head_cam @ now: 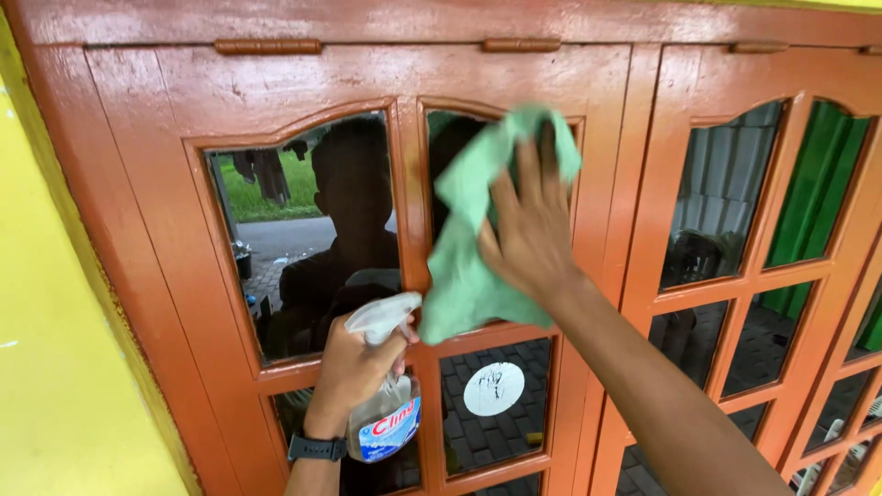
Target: Cleaning a glass window pane on a door using a spray cleaner and a cloth.
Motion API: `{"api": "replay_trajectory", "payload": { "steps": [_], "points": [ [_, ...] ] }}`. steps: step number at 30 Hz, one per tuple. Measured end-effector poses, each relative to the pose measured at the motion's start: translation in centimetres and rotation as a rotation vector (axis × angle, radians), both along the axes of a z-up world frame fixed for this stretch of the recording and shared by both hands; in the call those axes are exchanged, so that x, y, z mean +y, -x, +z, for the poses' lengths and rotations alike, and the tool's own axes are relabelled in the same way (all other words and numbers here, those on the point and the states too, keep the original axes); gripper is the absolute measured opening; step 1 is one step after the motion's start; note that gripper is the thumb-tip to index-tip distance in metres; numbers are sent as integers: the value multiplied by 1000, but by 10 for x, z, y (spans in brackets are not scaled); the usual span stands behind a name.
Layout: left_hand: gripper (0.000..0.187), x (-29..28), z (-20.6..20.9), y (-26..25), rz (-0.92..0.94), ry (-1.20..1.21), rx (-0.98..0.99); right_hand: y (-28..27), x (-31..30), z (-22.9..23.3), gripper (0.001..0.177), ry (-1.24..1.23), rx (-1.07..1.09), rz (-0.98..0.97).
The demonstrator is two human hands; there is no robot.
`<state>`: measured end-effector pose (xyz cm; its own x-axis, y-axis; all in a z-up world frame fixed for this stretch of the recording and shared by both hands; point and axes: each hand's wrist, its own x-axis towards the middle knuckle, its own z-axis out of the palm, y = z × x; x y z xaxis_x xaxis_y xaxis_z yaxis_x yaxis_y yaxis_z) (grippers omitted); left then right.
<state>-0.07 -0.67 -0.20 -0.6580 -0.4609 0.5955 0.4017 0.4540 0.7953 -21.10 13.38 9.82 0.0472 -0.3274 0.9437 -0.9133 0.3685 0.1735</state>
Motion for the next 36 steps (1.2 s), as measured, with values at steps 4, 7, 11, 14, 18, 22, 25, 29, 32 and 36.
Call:
{"api": "replay_trajectory", "payload": {
  "steps": [4,7,11,14,18,22,25,29,32,36],
  "points": [
    [40,5,4,-3,91,30,-80,-14,-34,71,57,168,135,31],
    [41,0,2,-1,17,-25,-29,-28,-58,67,75,226,232,66],
    [29,-8,-5,4,12,-22,-34,-29,-68,29,90,111,122,124],
    [29,-9,-4,-1,-64,-46,17,-23,-64,2,86,7,83,134],
    [32,-17,-14,-2,-157,-48,115,-6,-57,-53,70,-70,179,87],
    [30,-16,-12,-6,-212,-102,175,-22,-34,-104,84,-403,-12,22],
    [41,-16,-10,-5,-245,-85,189,-19,-27,-157,80,-573,-121,-44],
    [33,-13,-14,-4,-209,-90,161,-23,-24,-181,68,-448,-13,16],
    [34,-11,-8,-5,-182,-83,142,-41,-29,-120,75,-450,-89,-76],
    [30,-13,-9,0,-122,-72,102,-50,-38,-26,77,-282,-61,-146]
  ]
}}
